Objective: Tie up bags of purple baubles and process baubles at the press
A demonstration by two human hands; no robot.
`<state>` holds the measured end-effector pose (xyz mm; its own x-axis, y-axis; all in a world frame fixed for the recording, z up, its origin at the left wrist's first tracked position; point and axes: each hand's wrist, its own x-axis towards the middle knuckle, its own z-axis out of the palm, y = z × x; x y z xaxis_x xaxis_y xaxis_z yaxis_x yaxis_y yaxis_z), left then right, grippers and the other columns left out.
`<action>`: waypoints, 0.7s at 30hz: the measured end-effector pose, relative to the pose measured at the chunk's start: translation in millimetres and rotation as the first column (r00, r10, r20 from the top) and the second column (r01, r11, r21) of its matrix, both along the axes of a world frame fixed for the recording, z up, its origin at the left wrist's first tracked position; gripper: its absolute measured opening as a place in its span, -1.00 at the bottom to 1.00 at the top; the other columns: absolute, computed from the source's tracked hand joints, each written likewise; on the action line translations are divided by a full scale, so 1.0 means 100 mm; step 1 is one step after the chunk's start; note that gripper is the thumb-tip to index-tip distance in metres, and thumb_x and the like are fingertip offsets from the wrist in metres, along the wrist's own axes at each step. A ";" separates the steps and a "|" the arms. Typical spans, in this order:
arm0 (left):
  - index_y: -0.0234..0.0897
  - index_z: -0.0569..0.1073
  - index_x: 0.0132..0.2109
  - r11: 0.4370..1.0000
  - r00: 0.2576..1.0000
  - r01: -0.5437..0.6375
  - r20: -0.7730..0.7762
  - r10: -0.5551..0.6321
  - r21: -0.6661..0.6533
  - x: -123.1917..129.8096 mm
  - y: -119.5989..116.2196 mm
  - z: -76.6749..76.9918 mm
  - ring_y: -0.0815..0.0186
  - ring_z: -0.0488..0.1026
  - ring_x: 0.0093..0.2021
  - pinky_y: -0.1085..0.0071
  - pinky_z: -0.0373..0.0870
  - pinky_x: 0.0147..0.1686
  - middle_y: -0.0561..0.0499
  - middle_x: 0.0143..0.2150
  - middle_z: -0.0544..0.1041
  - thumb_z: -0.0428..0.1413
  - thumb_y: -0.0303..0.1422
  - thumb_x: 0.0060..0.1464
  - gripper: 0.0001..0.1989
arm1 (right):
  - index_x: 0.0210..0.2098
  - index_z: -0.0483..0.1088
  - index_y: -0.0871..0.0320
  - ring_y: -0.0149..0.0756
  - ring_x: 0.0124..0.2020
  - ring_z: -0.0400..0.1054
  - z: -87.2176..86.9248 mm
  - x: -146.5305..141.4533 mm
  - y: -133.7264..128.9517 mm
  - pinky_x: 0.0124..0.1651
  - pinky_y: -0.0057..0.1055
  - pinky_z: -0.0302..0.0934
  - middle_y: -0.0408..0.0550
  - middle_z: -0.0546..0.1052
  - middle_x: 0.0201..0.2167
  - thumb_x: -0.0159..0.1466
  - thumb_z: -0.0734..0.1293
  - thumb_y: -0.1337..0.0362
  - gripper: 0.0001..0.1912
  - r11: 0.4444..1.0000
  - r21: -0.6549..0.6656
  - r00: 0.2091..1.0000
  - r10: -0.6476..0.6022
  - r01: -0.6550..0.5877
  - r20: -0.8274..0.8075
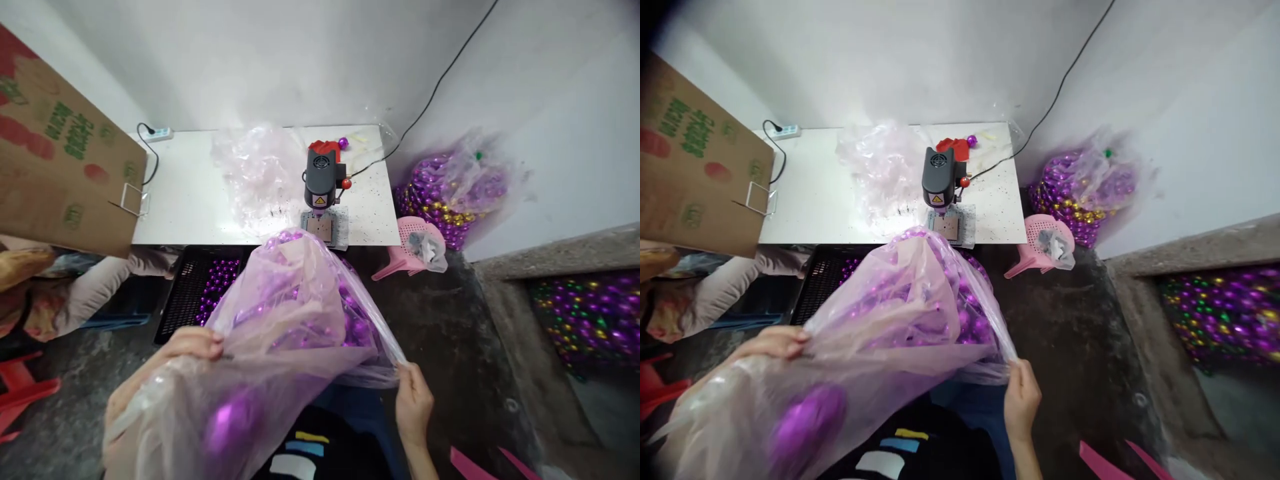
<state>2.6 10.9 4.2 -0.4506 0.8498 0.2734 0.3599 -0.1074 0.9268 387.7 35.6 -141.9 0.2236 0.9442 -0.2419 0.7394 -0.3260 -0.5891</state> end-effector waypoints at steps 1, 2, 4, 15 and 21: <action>-0.07 0.59 -0.11 1.000 1.000 -0.010 -0.014 0.010 -0.002 0.03 0.06 0.04 0.20 0.49 -0.27 0.31 0.49 -0.25 0.03 -0.29 0.56 0.32 -0.16 0.02 -0.72 | -0.32 0.43 0.23 -0.30 -0.36 0.36 0.06 0.09 -0.03 -0.30 -0.43 0.18 0.04 0.50 -0.37 0.28 0.03 -0.32 -0.26 1.000 0.007 1.000 -0.016 0.016 0.025; -0.09 0.59 -0.08 0.999 0.999 0.044 -0.018 -0.044 -0.003 0.06 0.11 0.10 0.18 0.49 -0.21 0.26 0.47 -0.16 0.01 -0.23 0.58 0.28 -0.14 0.07 -0.72 | -0.33 0.44 0.24 -0.28 -0.40 0.35 0.09 0.18 -0.02 -0.35 -0.42 0.17 0.06 0.50 -0.41 0.25 0.02 -0.35 -0.22 1.000 0.006 0.999 -0.018 0.018 0.046; -0.16 0.58 -0.08 0.960 0.960 0.276 0.042 -0.277 0.039 0.13 0.21 0.21 0.16 0.50 -0.20 0.16 0.41 0.00 -0.04 -0.19 0.59 0.12 -0.17 0.22 -0.76 | -0.40 0.45 0.24 -0.29 -0.52 0.31 0.15 0.31 0.13 -0.45 -0.41 0.12 0.03 0.47 -0.53 0.20 0.06 -0.40 -0.20 0.999 -0.021 0.998 0.032 -0.031 0.059; -0.26 0.49 0.01 0.737 0.653 0.665 0.387 -0.651 0.117 0.31 0.34 0.55 0.19 0.53 0.00 0.34 0.44 0.02 -0.18 0.02 0.56 0.00 -0.33 0.33 -0.77 | 0.14 0.39 0.02 -0.33 0.02 0.40 1.19 -1.18 0.92 -0.01 -0.45 0.35 -0.02 0.45 0.06 0.24 0.36 0.09 -0.52 0.673 0.223 0.616 0.738 -0.705 -0.277; -0.25 0.54 -0.09 0.902 0.875 0.431 0.249 -0.415 -0.011 -0.01 0.45 0.36 0.21 0.53 0.01 0.29 0.43 0.05 -0.12 -0.03 0.60 -0.02 -0.33 0.35 -0.76 | -0.26 0.43 0.18 -0.48 -0.34 0.26 1.28 -0.83 1.42 -0.28 -0.56 0.18 -0.14 0.43 -0.36 0.35 0.23 0.14 -0.76 0.823 0.472 0.870 0.449 -0.315 -0.204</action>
